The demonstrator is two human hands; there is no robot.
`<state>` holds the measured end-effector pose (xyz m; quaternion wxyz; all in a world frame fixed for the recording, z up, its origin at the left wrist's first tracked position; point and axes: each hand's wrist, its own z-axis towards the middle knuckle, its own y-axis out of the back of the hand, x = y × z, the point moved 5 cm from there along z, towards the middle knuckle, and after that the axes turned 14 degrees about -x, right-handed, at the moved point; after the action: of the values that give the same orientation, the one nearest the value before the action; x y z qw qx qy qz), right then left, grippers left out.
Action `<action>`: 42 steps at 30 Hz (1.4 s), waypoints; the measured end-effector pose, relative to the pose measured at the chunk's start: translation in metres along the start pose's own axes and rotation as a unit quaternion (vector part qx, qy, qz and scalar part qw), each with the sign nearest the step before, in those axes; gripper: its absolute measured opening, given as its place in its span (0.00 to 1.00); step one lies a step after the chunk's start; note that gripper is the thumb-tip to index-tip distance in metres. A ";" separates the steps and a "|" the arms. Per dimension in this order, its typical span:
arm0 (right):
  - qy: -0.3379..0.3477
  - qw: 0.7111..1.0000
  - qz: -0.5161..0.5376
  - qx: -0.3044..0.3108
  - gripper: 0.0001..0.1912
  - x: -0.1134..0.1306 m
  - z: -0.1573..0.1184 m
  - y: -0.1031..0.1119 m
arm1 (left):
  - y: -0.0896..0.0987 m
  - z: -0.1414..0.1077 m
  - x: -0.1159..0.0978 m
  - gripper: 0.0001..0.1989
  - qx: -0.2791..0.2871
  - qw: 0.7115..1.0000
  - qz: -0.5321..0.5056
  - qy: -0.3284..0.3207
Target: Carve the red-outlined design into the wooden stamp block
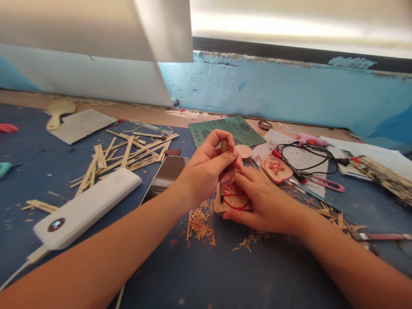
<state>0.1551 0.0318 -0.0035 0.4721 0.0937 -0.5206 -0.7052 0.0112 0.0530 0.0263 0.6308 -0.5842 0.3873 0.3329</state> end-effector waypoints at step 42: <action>0.030 0.994 -0.040 0.101 0.41 0.005 0.003 -0.007 | -0.002 0.005 0.025 0.11 -0.114 0.993 -0.002 0.030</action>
<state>0.1467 0.0300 -0.0066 0.4471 0.1827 -0.5707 -0.6641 0.0252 0.0567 0.0050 0.5486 -0.6627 0.3648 0.3560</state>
